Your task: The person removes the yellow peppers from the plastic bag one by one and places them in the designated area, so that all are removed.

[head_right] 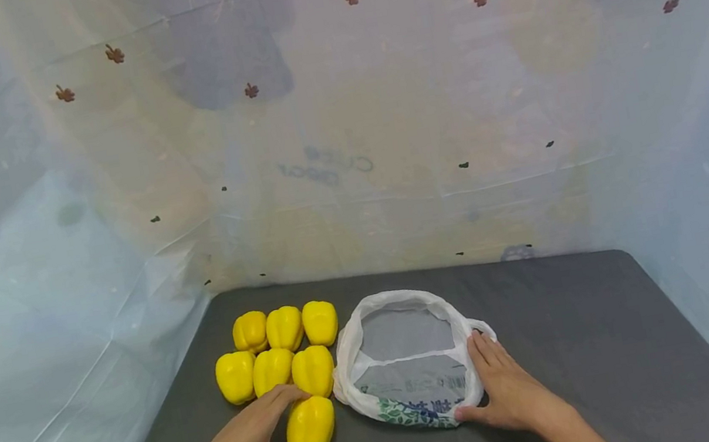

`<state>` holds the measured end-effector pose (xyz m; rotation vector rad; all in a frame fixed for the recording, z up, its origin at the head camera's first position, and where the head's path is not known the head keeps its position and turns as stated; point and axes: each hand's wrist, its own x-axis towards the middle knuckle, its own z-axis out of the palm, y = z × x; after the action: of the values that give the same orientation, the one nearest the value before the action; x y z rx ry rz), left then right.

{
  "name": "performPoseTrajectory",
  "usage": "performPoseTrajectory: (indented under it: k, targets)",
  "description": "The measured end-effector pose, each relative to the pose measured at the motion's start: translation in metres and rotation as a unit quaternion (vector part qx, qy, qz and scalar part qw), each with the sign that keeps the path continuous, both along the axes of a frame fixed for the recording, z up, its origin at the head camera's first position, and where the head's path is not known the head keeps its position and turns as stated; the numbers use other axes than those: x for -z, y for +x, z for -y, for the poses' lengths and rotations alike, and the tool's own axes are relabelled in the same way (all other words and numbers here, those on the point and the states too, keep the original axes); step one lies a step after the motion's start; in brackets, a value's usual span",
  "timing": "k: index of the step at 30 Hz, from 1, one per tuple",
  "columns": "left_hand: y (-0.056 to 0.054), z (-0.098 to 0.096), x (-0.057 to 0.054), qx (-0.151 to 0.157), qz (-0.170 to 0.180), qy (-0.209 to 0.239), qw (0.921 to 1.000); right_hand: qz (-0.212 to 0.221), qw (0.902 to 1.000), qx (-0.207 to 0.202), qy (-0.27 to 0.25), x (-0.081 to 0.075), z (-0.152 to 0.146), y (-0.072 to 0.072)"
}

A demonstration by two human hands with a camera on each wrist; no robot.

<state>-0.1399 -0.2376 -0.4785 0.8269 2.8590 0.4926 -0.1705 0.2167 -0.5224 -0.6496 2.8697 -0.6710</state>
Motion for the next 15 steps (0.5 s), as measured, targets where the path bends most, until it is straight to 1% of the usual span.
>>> performPoseTrajectory:
  k: [11,15]
  targets:
    - [-0.0008,0.0047,0.0067,-0.015,0.019,0.009,0.9997,0.001,1.0,-0.001,-0.001,0.0011,-0.0001,-0.0003]
    - [-0.0005,0.0066,0.0087,-0.016,0.024,0.013,0.9995,0.004,1.0,-0.002,-0.002,0.0007,-0.0001,-0.0005]
